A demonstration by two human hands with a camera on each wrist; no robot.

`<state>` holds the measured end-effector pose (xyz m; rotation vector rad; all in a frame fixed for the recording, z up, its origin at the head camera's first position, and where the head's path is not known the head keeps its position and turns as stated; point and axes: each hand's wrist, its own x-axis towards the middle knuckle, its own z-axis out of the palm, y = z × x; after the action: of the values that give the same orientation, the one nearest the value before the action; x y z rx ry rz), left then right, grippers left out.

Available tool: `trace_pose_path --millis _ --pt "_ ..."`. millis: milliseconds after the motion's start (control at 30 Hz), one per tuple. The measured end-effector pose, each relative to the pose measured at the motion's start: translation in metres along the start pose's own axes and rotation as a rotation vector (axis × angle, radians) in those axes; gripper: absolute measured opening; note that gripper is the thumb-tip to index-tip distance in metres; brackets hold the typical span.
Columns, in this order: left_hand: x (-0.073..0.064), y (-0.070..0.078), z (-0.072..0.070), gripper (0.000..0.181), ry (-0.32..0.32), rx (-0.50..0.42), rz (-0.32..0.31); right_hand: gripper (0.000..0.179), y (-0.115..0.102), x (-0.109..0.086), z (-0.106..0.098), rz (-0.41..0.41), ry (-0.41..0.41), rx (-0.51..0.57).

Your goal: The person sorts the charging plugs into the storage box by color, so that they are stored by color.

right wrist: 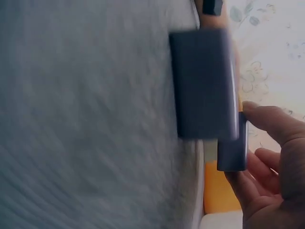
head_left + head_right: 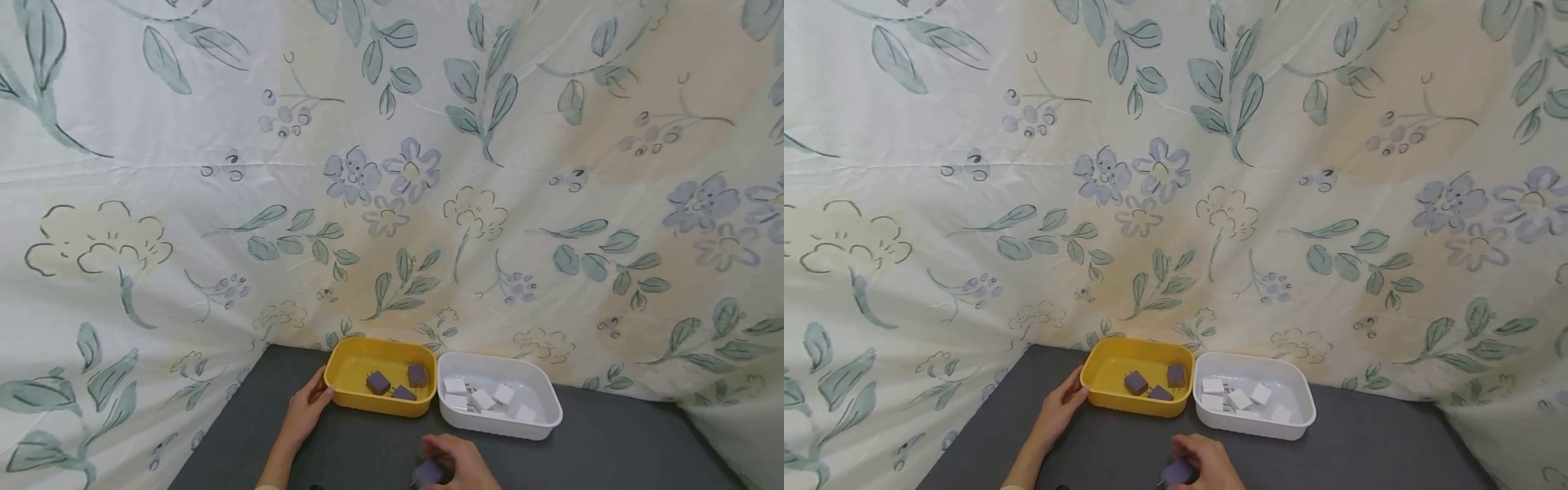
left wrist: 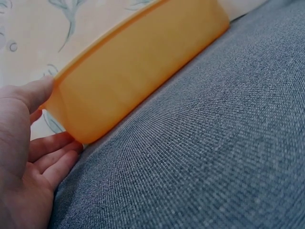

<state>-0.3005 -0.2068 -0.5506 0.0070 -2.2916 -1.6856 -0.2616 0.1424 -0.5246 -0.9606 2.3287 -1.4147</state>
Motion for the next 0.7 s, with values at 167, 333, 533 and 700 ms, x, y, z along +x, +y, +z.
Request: trace_pose_path --millis 167,333,533,700 --pt "0.003 -0.012 0.001 0.057 0.031 0.009 0.006 0.067 -0.004 0.009 -0.006 0.002 0.05 -0.049" --pt "0.003 -0.012 0.001 0.057 0.03 -0.001 -0.002 0.072 -0.009 0.017 -0.009 0.026 0.13 -0.052" --pt "0.004 -0.011 0.004 0.058 0.022 0.001 -0.003 0.071 -0.011 0.024 -0.01 -0.004 0.277 -0.091" --pt "0.003 -0.008 0.002 0.059 -0.003 -0.008 0.002 0.066 -0.016 0.031 -0.013 -0.059 0.354 -0.12"
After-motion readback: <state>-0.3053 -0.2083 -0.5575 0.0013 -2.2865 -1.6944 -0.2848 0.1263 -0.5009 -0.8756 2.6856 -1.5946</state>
